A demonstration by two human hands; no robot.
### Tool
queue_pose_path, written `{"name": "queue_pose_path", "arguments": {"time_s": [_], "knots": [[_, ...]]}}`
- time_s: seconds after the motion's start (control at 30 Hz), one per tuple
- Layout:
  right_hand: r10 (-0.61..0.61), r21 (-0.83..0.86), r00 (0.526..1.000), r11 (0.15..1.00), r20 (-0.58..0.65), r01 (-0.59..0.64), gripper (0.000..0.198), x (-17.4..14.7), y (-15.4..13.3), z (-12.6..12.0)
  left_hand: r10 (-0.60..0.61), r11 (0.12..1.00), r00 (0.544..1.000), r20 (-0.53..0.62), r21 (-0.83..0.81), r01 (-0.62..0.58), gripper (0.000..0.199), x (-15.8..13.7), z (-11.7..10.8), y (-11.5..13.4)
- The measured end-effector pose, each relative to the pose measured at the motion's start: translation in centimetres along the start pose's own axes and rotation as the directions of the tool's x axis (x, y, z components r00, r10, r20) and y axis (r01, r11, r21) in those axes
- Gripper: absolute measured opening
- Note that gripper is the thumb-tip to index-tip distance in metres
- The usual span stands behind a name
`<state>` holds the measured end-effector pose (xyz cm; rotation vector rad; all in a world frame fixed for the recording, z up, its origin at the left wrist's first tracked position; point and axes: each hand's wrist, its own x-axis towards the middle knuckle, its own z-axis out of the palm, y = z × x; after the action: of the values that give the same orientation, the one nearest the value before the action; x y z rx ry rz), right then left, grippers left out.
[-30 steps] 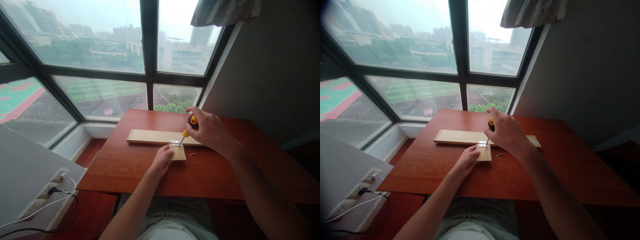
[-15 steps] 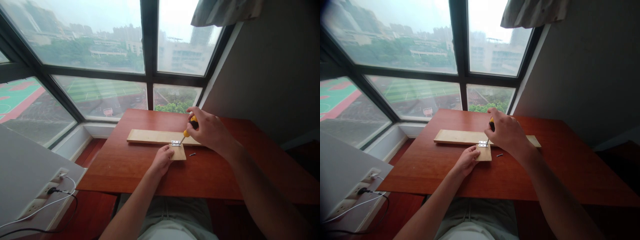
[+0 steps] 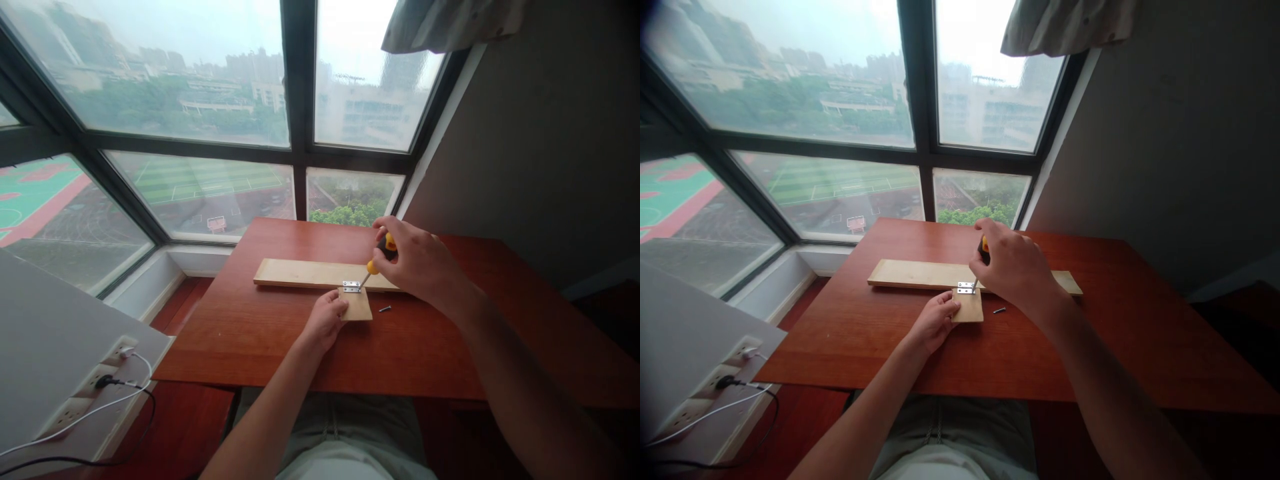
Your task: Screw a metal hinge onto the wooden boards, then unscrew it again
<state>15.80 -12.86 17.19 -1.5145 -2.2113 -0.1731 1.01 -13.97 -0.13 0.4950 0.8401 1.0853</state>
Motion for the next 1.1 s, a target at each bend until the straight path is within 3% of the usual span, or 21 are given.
{"name": "queue_pose_path", "arguments": {"time_s": [0.1, 0.4, 0.6, 0.87, 1.1], "knots": [[-0.027, 0.036, 1.0, 0.999, 0.007, 0.026, 0.042, -0.26, -0.14, -0.22, 0.011, 1.0, 1.0, 0.017, 0.004, -0.011, 0.029, -0.06, -0.01, 0.03], [0.033, -0.03, 0.998, 0.999, -0.047, -0.034, 0.026, 0.07, 0.01, 0.53, 0.003, 1.0, 1.0, 0.022, 0.017, -0.003, 0.029, -0.06, -0.08, 0.04], [-0.005, 0.021, 1.0, 1.0, -0.019, 0.005, 0.038, -0.37, -0.19, 0.09, 0.006, 1.0, 1.0, 0.027, -0.003, -0.006, 0.029, 0.04, -0.16, -0.08], [0.053, -0.069, 0.998, 0.996, -0.033, -0.055, 0.023, -0.02, -0.28, 0.1, 0.008, 1.0, 0.999, 0.034, -0.008, -0.008, 0.03, 0.21, -0.31, -0.21], [-0.01, -0.019, 1.0, 1.0, -0.024, 0.01, 0.034, -0.36, -0.22, -0.16, 0.005, 1.0, 1.0, 0.031, -0.007, -0.005, 0.03, 0.18, -0.29, -0.21]]}}
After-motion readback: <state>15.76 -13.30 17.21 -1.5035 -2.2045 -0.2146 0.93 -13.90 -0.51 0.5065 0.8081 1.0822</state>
